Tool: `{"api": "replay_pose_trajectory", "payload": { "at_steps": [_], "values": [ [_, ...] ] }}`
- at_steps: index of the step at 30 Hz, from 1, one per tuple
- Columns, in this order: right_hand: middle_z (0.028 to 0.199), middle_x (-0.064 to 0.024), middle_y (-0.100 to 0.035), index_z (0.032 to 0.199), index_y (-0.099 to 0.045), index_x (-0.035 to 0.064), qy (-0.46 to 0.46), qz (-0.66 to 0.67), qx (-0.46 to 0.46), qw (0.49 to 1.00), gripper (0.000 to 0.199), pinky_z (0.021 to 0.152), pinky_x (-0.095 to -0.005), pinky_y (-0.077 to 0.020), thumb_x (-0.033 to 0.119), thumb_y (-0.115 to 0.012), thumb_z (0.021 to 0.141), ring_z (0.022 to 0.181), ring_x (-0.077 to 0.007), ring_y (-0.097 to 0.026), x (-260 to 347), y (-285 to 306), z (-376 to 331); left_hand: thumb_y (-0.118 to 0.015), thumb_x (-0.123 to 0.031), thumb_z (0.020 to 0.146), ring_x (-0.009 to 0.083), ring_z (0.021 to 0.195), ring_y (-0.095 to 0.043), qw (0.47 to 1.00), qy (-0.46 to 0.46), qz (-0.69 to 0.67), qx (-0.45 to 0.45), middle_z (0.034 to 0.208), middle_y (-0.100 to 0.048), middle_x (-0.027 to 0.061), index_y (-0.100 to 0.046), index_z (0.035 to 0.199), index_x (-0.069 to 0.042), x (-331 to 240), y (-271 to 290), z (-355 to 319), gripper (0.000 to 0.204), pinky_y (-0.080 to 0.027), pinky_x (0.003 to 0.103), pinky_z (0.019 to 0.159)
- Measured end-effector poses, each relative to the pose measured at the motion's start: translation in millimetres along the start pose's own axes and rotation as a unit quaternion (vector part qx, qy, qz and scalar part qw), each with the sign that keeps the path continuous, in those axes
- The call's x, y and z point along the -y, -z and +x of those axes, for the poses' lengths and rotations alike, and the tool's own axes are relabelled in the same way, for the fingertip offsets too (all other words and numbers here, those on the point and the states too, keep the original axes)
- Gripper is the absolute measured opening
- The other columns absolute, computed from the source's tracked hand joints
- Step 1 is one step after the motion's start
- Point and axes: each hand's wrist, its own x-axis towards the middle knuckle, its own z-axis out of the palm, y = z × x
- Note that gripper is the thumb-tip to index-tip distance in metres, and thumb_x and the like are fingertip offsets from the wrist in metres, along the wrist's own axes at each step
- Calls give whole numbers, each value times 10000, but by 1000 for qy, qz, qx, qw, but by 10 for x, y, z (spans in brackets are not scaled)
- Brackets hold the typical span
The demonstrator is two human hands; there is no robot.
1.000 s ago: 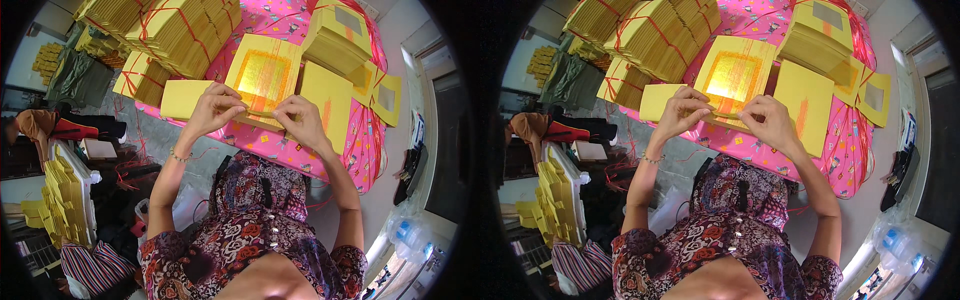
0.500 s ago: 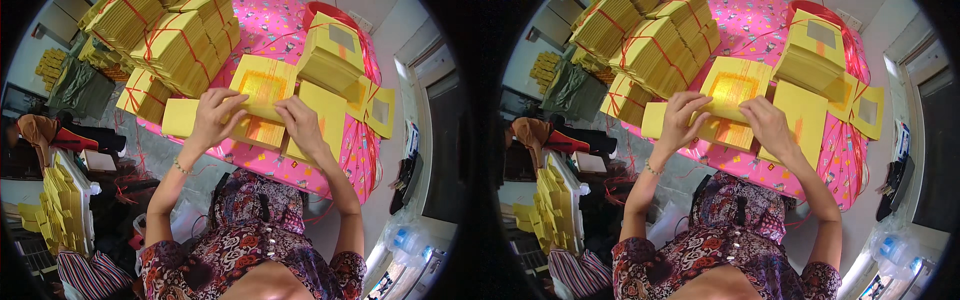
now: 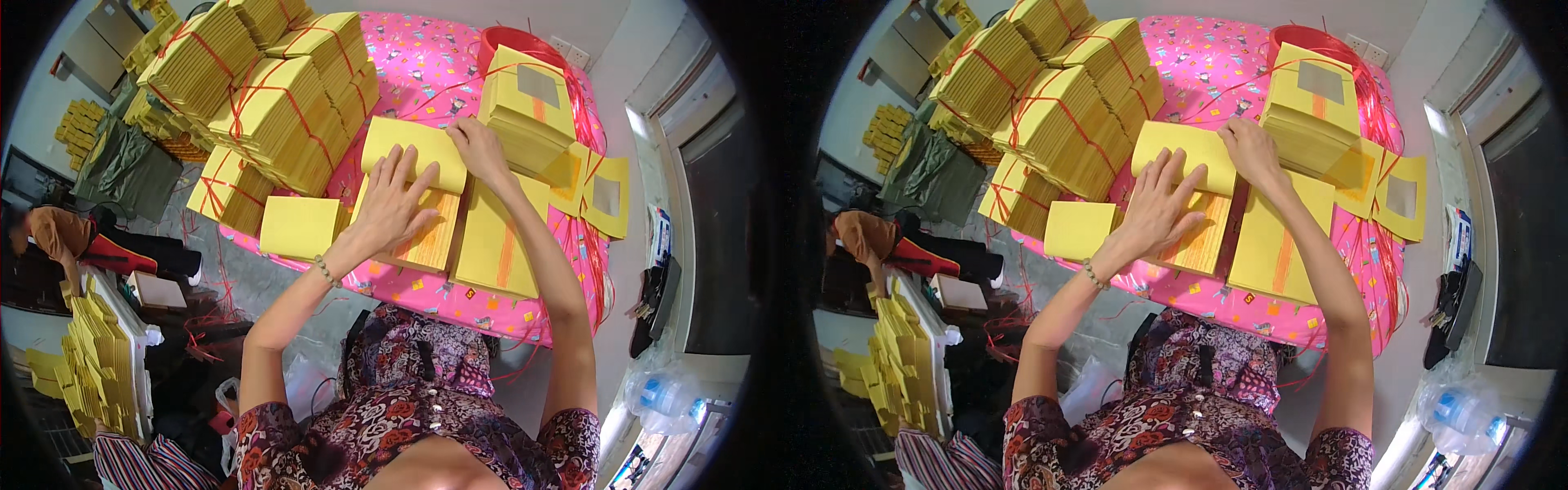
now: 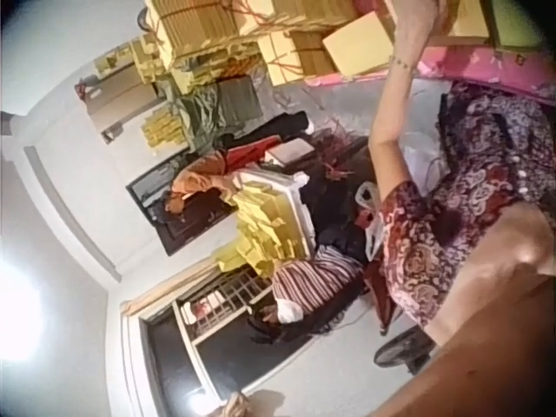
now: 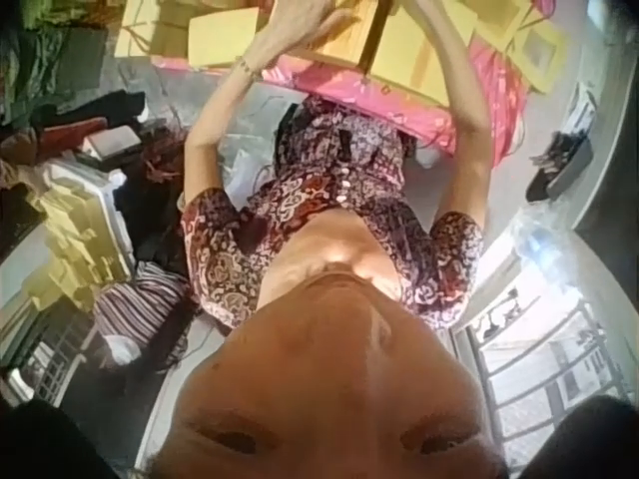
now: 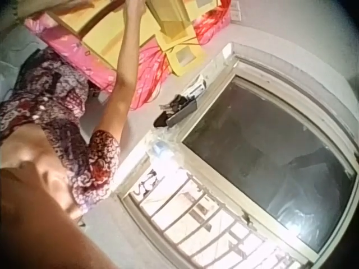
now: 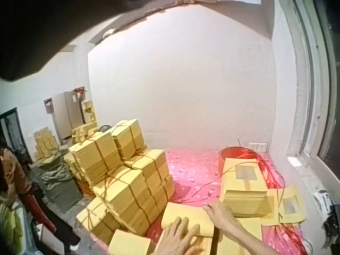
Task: Folding and stacking individual sheets of yellow joss paper on a table.
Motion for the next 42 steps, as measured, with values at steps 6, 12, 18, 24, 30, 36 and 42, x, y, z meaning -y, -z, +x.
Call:
{"api": "replay_pose_trajectory", "payload": {
  "at_steps": [6,12,18,24,30,36,42],
  "values": [
    [936,-178,-661,957,-672,16,25,-73,1,997,242,797,-503,-503,241,-583,947,906,-378,-640,-18,-37,183,-555,-487,957,477,1395,-292,1000,4,-22,19,1494,-343,265,-365,1503,-132,108,-120,63,679,-242,591,1138],
    [985,-218,-688,948,-685,-6,9,4,65,998,302,830,-508,-503,266,-554,947,945,-387,-656,28,-230,437,-529,-532,957,514,1383,-298,999,1,-24,27,1484,-341,315,-380,1490,-99,119,-163,87,702,-224,579,1153],
    [894,-244,-688,950,-702,-1,-28,28,203,978,328,838,-508,-501,288,-547,942,904,-417,-662,10,-412,516,-524,-548,960,472,1408,-278,999,7,-30,34,1508,-332,271,-356,1515,-132,150,-198,108,714,-202,580,1165],
    [923,-249,-687,963,-707,4,-43,24,217,975,309,832,-507,-498,269,-549,939,903,-413,-662,110,-319,524,-517,-558,961,480,1412,-265,999,2,-35,42,1513,-321,270,-347,1520,-141,170,-184,81,718,-200,590,1163],
    [945,-230,-699,999,-719,19,-15,38,198,979,285,850,-487,-507,246,-566,923,931,-390,-670,26,-335,498,-525,-560,955,487,1411,-261,998,-3,-48,41,1513,-320,268,-347,1519,-148,164,-185,94,722,-203,597,1160],
    [980,-206,-711,1042,-719,27,-10,42,188,981,267,869,-469,-511,212,-573,915,958,-373,-676,16,-350,487,-531,-578,942,482,1414,-260,998,-3,-53,39,1516,-320,261,-350,1519,-147,168,-189,94,742,-202,599,1159],
    [993,-224,-703,1066,-710,21,-13,42,188,981,269,882,-467,-503,189,-560,920,982,-377,-668,34,-345,470,-536,-602,923,477,1417,-259,997,-3,-57,47,1519,-320,258,-360,1516,-157,170,-180,82,762,-200,592,1164]
  ]
}}
